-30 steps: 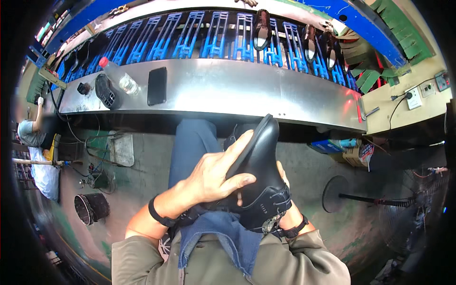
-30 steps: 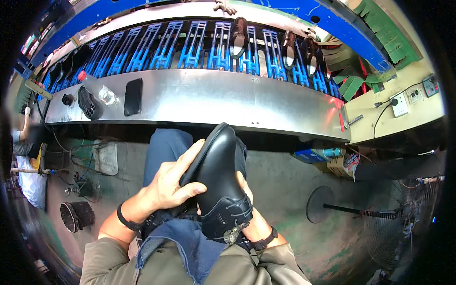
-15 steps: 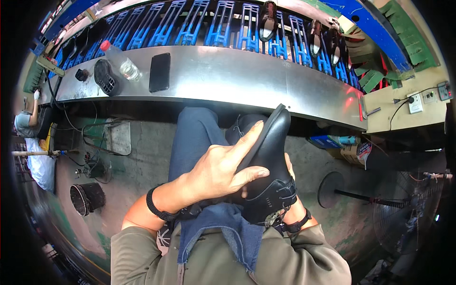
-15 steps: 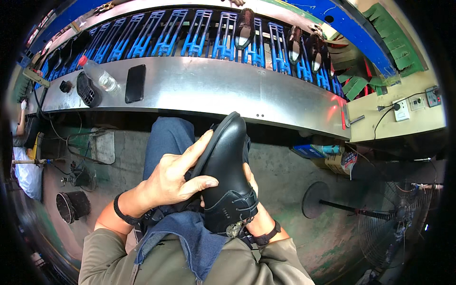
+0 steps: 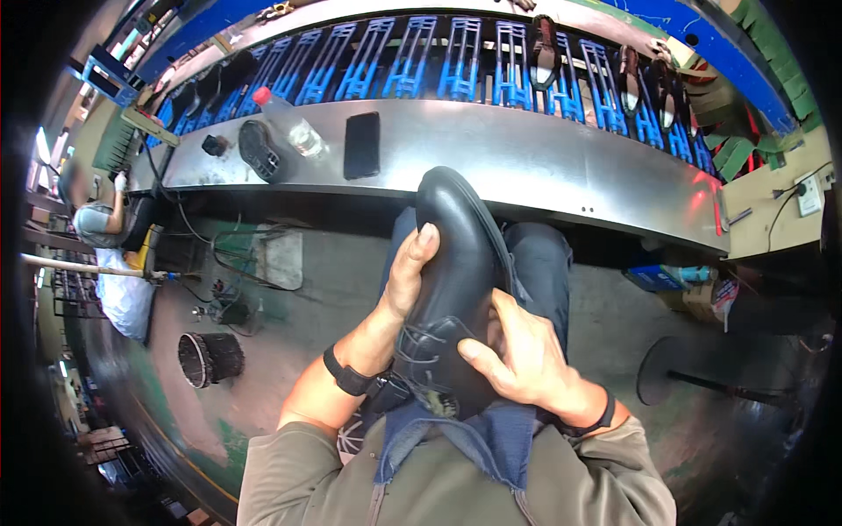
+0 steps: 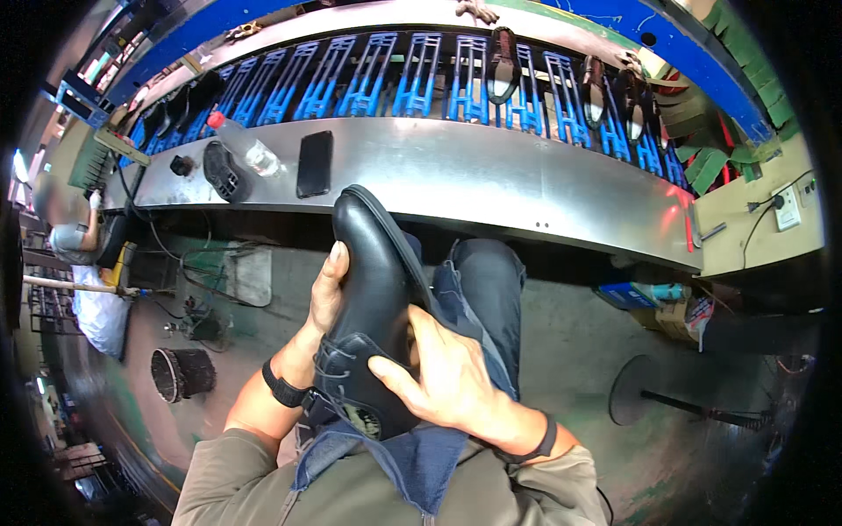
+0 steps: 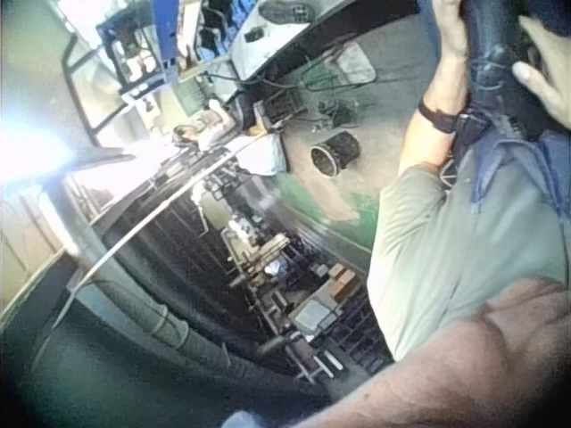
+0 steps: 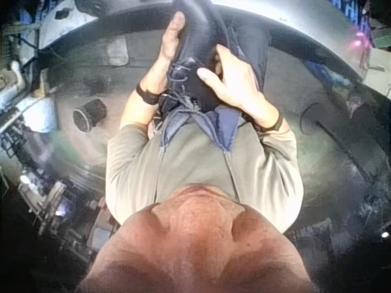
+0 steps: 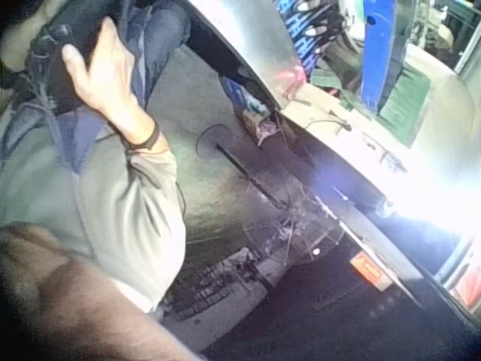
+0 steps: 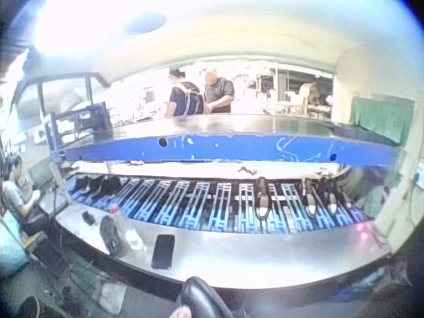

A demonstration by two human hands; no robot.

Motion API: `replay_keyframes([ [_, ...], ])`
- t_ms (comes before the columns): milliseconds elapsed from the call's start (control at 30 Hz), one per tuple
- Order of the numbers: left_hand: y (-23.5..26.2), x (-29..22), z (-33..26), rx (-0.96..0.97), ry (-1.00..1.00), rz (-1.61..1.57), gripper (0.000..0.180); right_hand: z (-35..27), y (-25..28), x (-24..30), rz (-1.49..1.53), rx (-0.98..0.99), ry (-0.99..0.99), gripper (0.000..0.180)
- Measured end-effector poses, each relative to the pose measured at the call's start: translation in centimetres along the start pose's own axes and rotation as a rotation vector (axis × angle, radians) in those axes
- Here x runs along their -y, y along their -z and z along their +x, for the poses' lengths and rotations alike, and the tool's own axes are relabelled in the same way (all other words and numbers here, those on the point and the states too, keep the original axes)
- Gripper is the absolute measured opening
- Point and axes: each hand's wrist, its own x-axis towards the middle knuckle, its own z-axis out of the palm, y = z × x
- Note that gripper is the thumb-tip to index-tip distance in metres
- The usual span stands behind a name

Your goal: Inspecting and organizing shoes on a conveyor belt in a factory setting.

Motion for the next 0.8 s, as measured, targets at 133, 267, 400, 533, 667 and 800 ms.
replay_keyframes([
  [133,1.7,0.5,-1.1,0.07,0.055,0.034,0.081,1.1,1.0,-0.9,-0.009,-0.034,0.186,0.034],
  [267,2.2,1.3,-1.3,0.078,0.053,0.037,0.086,3.4,3.2,-2.0,-0.005,-0.201,0.23,0.034],
  [400,-1.7,0.4,-1.6,0.094,0.025,0.242,0.09,6.6,4.2,-1.3,0.019,-0.161,0.307,0.057],
  [533,-4.4,-1.4,-1.2,0.111,-0.169,0.604,0.092,6.6,4.8,-1.4,0.043,-0.131,0.319,0.053],
  [667,-5.8,-2.5,-1.2,0.052,-0.302,0.926,0.086,6.3,5.8,-0.8,0.06,-0.065,0.306,0.04],
  [800,-6.3,-2.6,-1.1,0.038,-0.262,0.961,0.081,6.8,5.8,-1.5,0.121,-0.082,0.391,0.027],
])
